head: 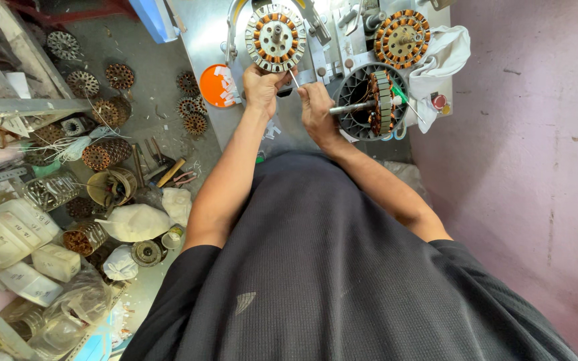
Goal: The person uses a green screwdriver to tighten components on a motor stator held in a jig. They then pick up a circular copper-wound rotor, place it into the jig, and secure it using a metal bar and a red knob. The person continues to use the screwdriver on the stator and rotor assembly.
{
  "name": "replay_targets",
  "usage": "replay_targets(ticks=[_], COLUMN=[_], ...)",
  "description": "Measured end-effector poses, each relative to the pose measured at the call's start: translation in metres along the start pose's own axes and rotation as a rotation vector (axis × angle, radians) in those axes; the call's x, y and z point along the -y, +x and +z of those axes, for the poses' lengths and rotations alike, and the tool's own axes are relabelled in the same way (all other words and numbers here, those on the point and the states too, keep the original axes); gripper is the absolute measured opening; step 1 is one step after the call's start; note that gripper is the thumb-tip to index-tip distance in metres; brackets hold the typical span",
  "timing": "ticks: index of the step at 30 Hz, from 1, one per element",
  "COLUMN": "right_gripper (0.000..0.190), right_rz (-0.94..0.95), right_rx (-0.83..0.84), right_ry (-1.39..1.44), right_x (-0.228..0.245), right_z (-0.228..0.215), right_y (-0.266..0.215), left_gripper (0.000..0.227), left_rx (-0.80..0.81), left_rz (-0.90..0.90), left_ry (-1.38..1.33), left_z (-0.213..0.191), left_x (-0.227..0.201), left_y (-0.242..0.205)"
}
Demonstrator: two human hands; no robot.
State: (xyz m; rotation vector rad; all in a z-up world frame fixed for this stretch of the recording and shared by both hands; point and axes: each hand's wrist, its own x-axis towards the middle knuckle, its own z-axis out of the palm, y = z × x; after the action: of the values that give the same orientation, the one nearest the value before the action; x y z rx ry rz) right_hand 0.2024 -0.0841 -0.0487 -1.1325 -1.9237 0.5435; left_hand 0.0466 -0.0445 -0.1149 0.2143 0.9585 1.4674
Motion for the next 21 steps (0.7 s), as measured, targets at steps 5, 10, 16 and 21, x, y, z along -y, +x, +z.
replay_targets(ticks=[5, 10, 16, 21], right_gripper=[0.031, 0.034, 0.038, 0.037], right_rz=[0.223, 0.694, 0.873, 0.661], right_rx=[0.014, -0.013, -0.087, 0.008], right_ry=[0.112, 0.626, 0.708, 0.512], right_x=[-0.014, -0.037, -0.040, -0.037], right_z=[0.013, 0.031, 0.036, 0.028], right_y=[-0.003, -0.007, -0.005, -0.014], left_gripper=[0.028, 0.031, 0.029, 0.025], left_rx=[0.013, -0.008, 0.005, 0.040], left_rz=[0.017, 0.019, 0.014, 0.044], left_ry=[-0.068, -0.068, -0.058, -0.024], left_z=[0.006, 0.013, 0.013, 0.017], left_x=[0.000, -0.004, -0.002, -0.004], left_y=[-0.004, -0.005, -0.009, -0.013])
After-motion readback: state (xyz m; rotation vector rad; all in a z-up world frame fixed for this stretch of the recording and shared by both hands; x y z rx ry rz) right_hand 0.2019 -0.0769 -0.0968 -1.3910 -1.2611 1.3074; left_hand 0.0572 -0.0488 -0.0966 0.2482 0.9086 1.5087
